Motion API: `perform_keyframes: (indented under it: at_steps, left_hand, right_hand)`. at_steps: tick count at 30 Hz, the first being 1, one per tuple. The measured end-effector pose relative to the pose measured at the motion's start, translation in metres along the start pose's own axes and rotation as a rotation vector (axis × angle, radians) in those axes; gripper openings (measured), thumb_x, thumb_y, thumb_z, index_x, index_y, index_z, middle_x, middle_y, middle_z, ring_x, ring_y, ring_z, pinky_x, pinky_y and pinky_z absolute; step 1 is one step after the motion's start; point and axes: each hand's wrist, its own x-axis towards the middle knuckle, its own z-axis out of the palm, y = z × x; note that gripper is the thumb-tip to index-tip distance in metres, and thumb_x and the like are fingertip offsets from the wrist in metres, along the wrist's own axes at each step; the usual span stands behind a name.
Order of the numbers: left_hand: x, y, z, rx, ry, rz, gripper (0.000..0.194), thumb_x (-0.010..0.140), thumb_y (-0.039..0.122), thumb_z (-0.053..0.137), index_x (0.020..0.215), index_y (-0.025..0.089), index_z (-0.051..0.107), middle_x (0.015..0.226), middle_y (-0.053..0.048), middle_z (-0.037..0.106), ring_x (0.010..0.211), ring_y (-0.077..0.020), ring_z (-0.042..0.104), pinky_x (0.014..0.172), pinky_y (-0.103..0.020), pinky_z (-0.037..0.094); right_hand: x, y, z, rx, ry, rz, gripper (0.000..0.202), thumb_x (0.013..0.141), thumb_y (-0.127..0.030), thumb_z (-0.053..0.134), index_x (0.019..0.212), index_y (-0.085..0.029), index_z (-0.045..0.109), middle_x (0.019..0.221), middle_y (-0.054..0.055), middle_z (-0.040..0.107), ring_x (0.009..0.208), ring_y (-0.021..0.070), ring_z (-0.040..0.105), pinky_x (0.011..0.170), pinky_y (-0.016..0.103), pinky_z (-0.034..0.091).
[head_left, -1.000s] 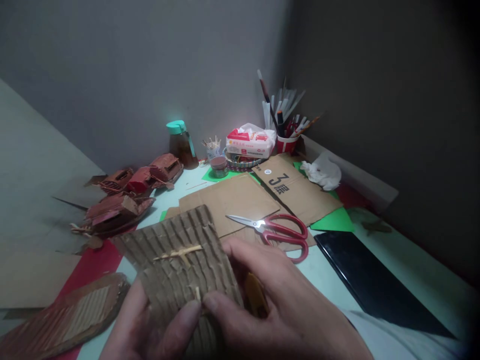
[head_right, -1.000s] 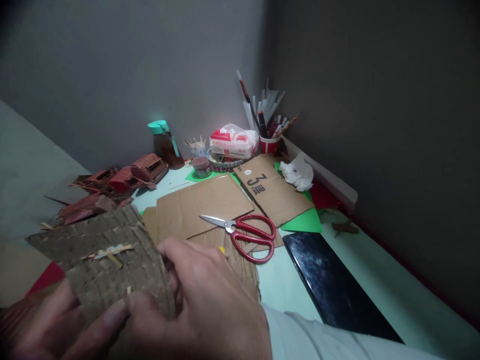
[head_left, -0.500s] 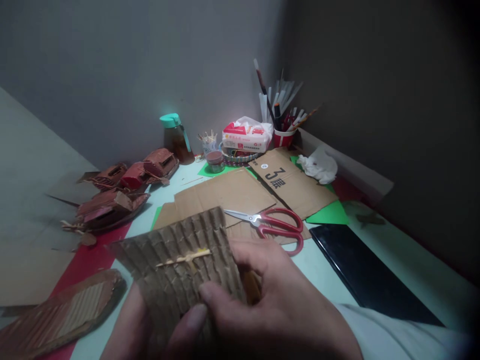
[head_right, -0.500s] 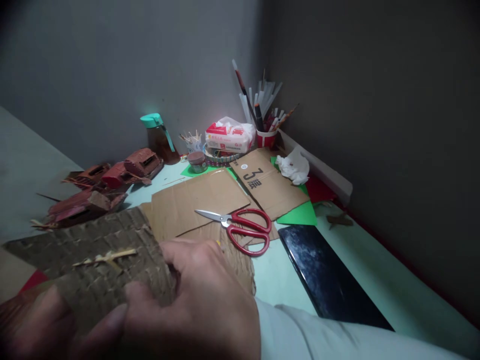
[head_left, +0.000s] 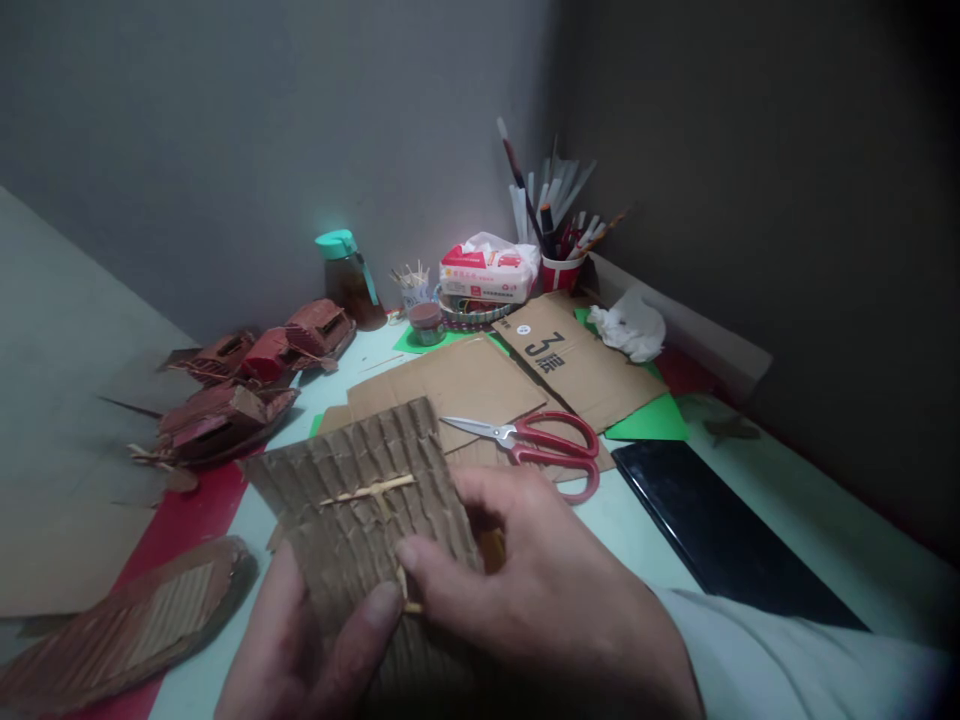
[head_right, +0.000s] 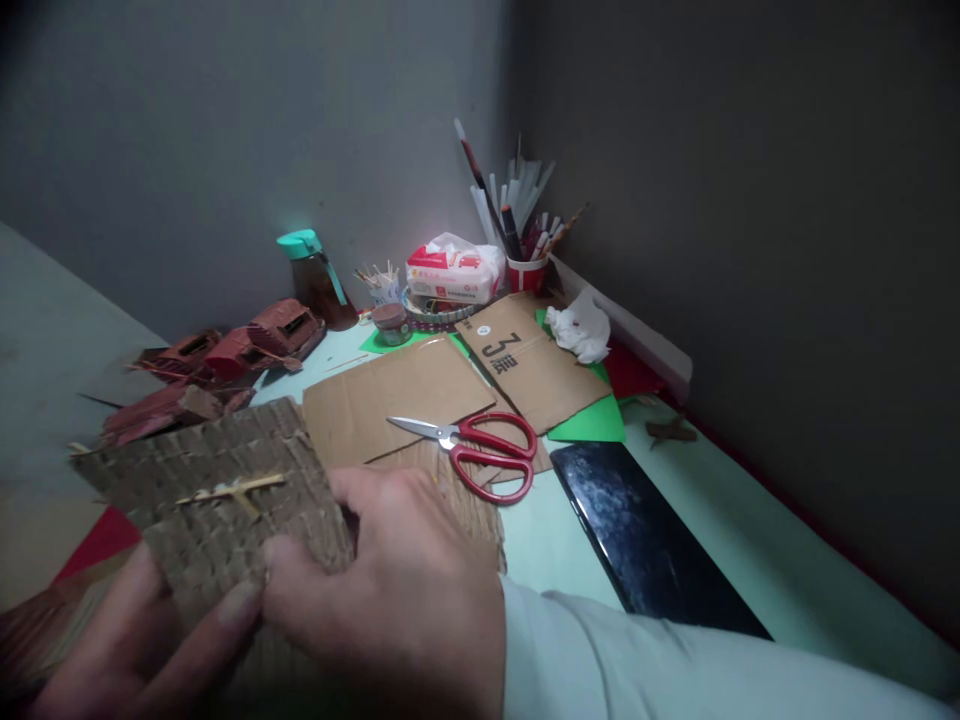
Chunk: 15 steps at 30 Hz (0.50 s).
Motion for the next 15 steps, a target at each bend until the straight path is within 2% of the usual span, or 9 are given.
perform_keyframes:
  at_steps: [2, 5, 8, 10, 13, 15]
  left_hand:
    - [0.001, -0.001, -0.002, 0.011, -0.012, 0.025, 0.046, 0.066, 0.051, 0.077, 0.105, 0.037, 0.057, 0.126, 0.003, 0.058, 0.127, -0.0317, 0.044, 0.113, -0.049, 0.023]
    - [0.002, -0.002, -0.005, 0.053, -0.042, 0.018, 0.048, 0.068, 0.053, 0.074, 0.109, 0.037, 0.056, 0.121, 0.001, 0.061, 0.120, -0.0323, 0.051, 0.107, -0.052, 0.031]
    - [0.002, 0.000, -0.006, 0.071, -0.047, -0.026, 0.057, 0.065, 0.057, 0.074, 0.114, 0.037, 0.053, 0.111, 0.001, 0.066, 0.114, -0.0320, 0.056, 0.100, -0.050, 0.040]
    - [0.001, 0.001, -0.006, 0.074, -0.046, -0.048, 0.060, 0.064, 0.058, 0.074, 0.115, 0.037, 0.051, 0.109, 0.001, 0.067, 0.113, -0.0319, 0.057, 0.098, -0.049, 0.042]
    - [0.000, 0.004, -0.005, 0.061, -0.058, -0.054, 0.056, 0.067, 0.056, 0.074, 0.115, 0.038, 0.051, 0.112, 0.001, 0.067, 0.112, -0.0303, 0.059, 0.101, -0.047, 0.041]
    - [-0.001, 0.004, -0.006, 0.026, -0.076, -0.069, 0.057, 0.066, 0.054, 0.075, 0.117, 0.040, 0.052, 0.110, 0.003, 0.069, 0.111, -0.0287, 0.061, 0.095, -0.040, 0.047]
  right_hand:
    - [0.000, 0.001, 0.000, 0.019, -0.006, -0.021, 0.014, 0.085, -0.024, 0.055, 0.082, -0.017, 0.067, 0.067, -0.001, 0.061, 0.063, 0.0136, 0.057, 0.059, 0.021, 0.043]
    - [0.001, 0.003, -0.005, 0.035, -0.042, -0.067, 0.014, 0.086, -0.025, 0.053, 0.086, -0.018, 0.066, 0.073, -0.001, 0.064, 0.067, 0.0141, 0.058, 0.062, 0.022, 0.045]
    - [0.000, 0.005, -0.010, 0.050, -0.090, -0.119, 0.017, 0.081, -0.030, 0.061, 0.094, -0.020, 0.064, 0.079, -0.001, 0.066, 0.072, 0.0160, 0.060, 0.066, 0.024, 0.047]
    - [0.000, 0.007, -0.012, 0.062, -0.111, -0.150, 0.025, 0.077, -0.028, 0.065, 0.101, -0.020, 0.063, 0.082, -0.001, 0.066, 0.074, 0.0166, 0.061, 0.069, 0.025, 0.049]
    - [0.000, 0.011, -0.012, 0.091, -0.131, -0.193, 0.024, 0.080, -0.020, 0.061, 0.103, -0.022, 0.061, 0.083, -0.002, 0.066, 0.071, 0.0145, 0.062, 0.074, 0.025, 0.049]
    - [0.001, 0.012, -0.011, 0.099, -0.134, -0.197, 0.023, 0.081, -0.017, 0.059, 0.103, -0.023, 0.061, 0.081, -0.003, 0.064, 0.069, 0.0135, 0.062, 0.078, 0.026, 0.050]
